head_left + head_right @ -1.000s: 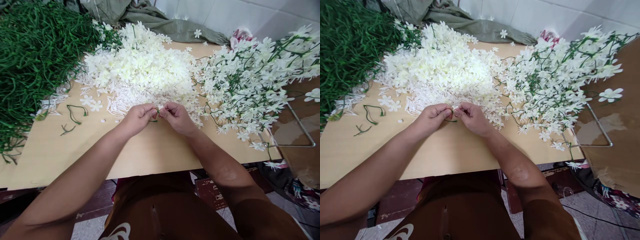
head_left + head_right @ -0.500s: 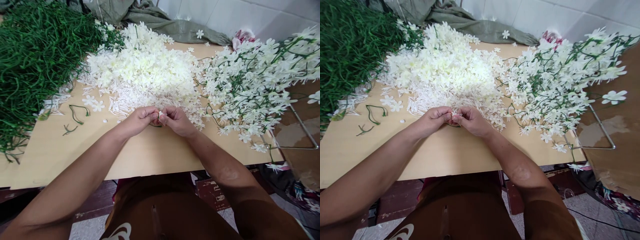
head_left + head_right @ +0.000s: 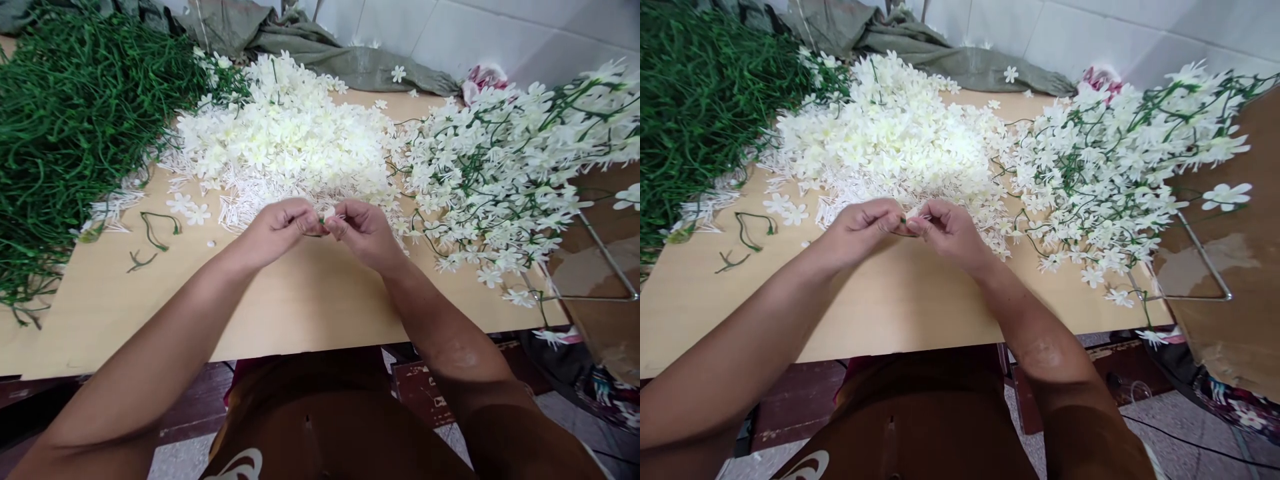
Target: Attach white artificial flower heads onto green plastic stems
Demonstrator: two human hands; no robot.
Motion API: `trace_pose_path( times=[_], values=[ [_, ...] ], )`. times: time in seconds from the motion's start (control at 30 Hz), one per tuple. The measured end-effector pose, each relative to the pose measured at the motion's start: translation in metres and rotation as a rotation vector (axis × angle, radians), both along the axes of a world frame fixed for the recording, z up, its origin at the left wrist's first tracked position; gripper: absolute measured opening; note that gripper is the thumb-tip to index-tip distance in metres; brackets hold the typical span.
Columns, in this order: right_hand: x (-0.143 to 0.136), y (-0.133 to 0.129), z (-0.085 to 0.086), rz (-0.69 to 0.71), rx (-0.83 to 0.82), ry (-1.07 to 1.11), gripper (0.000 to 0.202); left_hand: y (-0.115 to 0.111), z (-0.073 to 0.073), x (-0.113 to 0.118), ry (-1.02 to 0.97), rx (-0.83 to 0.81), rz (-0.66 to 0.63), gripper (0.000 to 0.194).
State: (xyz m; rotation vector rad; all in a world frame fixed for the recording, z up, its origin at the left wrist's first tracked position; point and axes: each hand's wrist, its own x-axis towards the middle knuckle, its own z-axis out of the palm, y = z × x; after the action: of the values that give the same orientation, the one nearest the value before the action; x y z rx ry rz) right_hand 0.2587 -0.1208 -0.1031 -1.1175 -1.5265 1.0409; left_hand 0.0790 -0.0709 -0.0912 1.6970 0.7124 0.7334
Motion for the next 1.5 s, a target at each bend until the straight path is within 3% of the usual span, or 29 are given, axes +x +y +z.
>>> trace_pose_path(
  times=[0.07, 0.17, 0.23, 0.37, 0.43, 0.53, 0.63, 0.73, 0.83, 0.9, 1.03, 1.13, 1.23, 1.37, 1.5],
  values=[
    [0.005, -0.002, 0.007, -0.056, 0.078, -0.042, 0.041, 0.003, 0.005, -0.002, -0.024, 0.066, 0.164, 0.04],
    [0.011, -0.009, 0.02, -0.064, 0.207, -0.14, 0.033, 0.006, 0.007, -0.006, 0.0, -0.083, 0.291, 0.046],
    [0.012, -0.014, 0.028, -0.018, 0.298, -0.222, 0.025, 0.007, 0.007, -0.009, 0.057, -0.265, 0.207, 0.052],
    [0.009, -0.024, 0.037, 0.113, 0.452, -0.393, 0.009, 0.003, 0.007, -0.011, 0.147, -0.522, -0.084, 0.057],
    [0.008, -0.028, 0.035, 0.166, 0.512, -0.474, 0.01, 0.001, 0.008, -0.011, 0.108, -0.573, -0.139, 0.051],
    [0.007, -0.035, 0.029, 0.209, 0.562, -0.564, 0.012, -0.001, 0.007, -0.01, 0.012, -0.593, -0.118, 0.037],
    [0.009, -0.041, 0.027, 0.227, 0.544, -0.583, 0.01, 0.0, 0.006, -0.008, -0.054, -0.591, -0.056, 0.032],
    [0.017, -0.042, 0.032, 0.286, 0.411, -0.6, 0.01, 0.001, 0.009, -0.009, -0.154, -0.624, 0.018, 0.032],
    [0.028, -0.029, 0.036, 0.382, 0.206, -0.629, 0.024, 0.005, 0.016, -0.014, -0.228, -0.692, 0.068, 0.028],
    [0.029, -0.013, 0.034, 0.326, 0.123, -0.627, 0.025, 0.006, 0.02, -0.018, -0.247, -0.722, 0.081, 0.025],
    [0.004, 0.026, 0.019, -0.029, 0.082, -0.776, 0.019, 0.005, 0.023, -0.021, -0.289, -0.655, 0.125, 0.024],
    [-0.022, 0.046, 0.009, -0.075, 0.086, -0.988, 0.025, 0.003, 0.019, -0.019, -0.285, -0.552, 0.153, 0.029],
    [-0.031, 0.056, 0.003, -0.095, 0.128, -1.018, 0.019, 0.004, 0.012, -0.017, -0.153, -0.426, 0.178, 0.024],
    [-0.015, 0.056, 0.0, -0.165, 0.176, -0.764, 0.015, 0.007, 0.006, -0.014, 0.003, -0.259, 0.31, 0.015],
    [0.001, 0.048, 0.001, -0.121, 0.037, -0.345, 0.01, 0.006, 0.003, -0.009, 0.022, -0.174, 0.355, 0.024]
  ],
)
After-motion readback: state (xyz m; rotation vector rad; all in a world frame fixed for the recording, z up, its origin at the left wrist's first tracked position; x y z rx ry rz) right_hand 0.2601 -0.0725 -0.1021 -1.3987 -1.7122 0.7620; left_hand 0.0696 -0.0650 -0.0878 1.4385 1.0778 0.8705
